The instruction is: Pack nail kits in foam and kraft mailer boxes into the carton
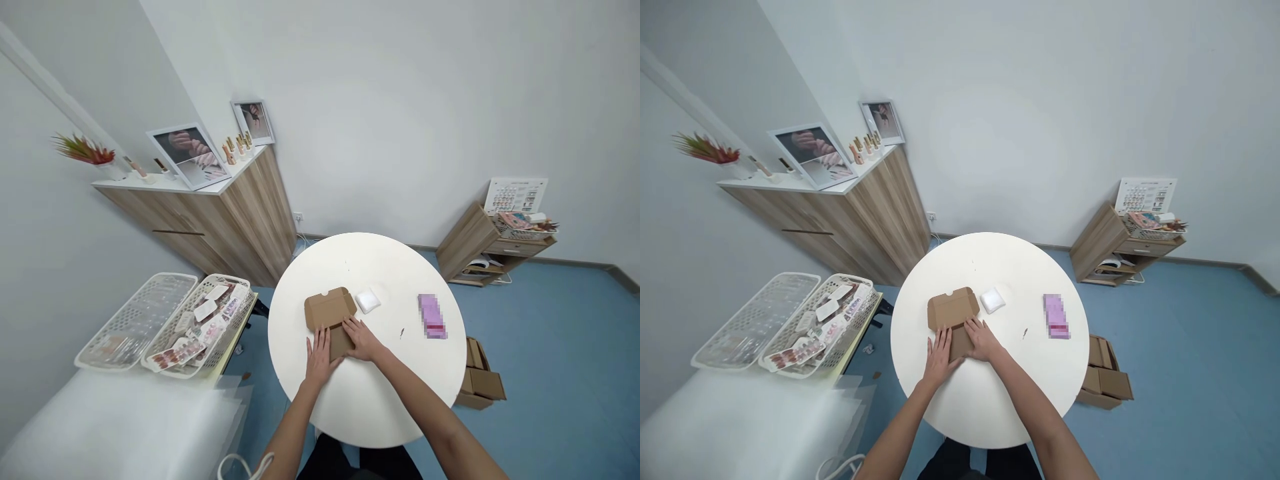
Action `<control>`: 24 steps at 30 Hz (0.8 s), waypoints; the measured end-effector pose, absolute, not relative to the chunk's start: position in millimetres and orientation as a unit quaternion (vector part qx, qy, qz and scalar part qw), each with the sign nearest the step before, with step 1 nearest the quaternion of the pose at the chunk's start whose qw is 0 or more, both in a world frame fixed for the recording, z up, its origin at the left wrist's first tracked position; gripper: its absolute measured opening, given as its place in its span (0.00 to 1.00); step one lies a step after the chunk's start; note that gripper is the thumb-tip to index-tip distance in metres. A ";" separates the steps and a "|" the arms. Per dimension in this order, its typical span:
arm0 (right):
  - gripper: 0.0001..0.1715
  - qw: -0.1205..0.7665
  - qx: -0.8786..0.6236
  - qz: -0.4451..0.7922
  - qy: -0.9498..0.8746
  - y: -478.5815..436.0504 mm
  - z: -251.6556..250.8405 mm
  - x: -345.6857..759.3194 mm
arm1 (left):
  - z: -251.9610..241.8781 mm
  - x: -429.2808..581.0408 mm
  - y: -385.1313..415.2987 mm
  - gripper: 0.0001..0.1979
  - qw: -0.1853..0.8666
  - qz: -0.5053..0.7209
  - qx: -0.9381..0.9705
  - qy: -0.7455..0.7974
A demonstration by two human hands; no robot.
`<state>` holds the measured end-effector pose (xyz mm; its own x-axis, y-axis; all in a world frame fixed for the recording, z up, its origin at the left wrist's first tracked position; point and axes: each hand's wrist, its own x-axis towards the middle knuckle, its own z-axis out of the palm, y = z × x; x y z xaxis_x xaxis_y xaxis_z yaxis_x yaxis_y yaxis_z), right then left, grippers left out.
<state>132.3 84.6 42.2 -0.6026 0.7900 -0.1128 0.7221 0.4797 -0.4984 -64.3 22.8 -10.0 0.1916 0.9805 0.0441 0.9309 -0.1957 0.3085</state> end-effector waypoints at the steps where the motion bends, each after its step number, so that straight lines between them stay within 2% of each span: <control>1: 0.41 0.109 -0.456 0.242 -0.850 90.9 43.7 135.5 | -10.6 -65.9 27.9 0.45 0.110 0.115 0.759 0.632; 3: 0.24 0.192 -0.513 0.212 -0.809 106.6 44.8 143.1 | -11.4 -69.2 36.7 0.46 0.122 0.116 0.754 0.635; 5: 0.20 0.242 -0.593 0.197 -0.742 125.9 42.8 152.2 | -12.0 -71.8 42.6 0.47 0.134 0.122 0.755 0.630; 8: 0.21 0.232 -0.707 0.205 -0.636 155.6 35.4 166.0 | -12.8 -72.5 45.8 0.48 0.147 0.142 0.751 0.628; 13: 0.33 0.109 -0.799 0.263 -0.530 183.3 21.8 175.8 | -9.6 -69.3 45.7 0.49 0.179 0.161 0.738 0.630; 15: 0.34 0.084 -0.805 0.265 -0.524 184.8 18.2 174.3 | -7.1 -68.4 45.9 0.49 0.194 0.166 0.734 0.629; 19: 0.30 0.094 -0.801 0.260 -0.531 180.0 17.1 170.2 | -4.3 -68.4 46.7 0.50 0.217 0.181 0.727 0.626; 24: 0.19 0.166 -0.770 0.351 -0.506 169.9 34.5 174.8 | -4.9 -68.8 47.9 0.52 0.227 0.199 0.724 0.621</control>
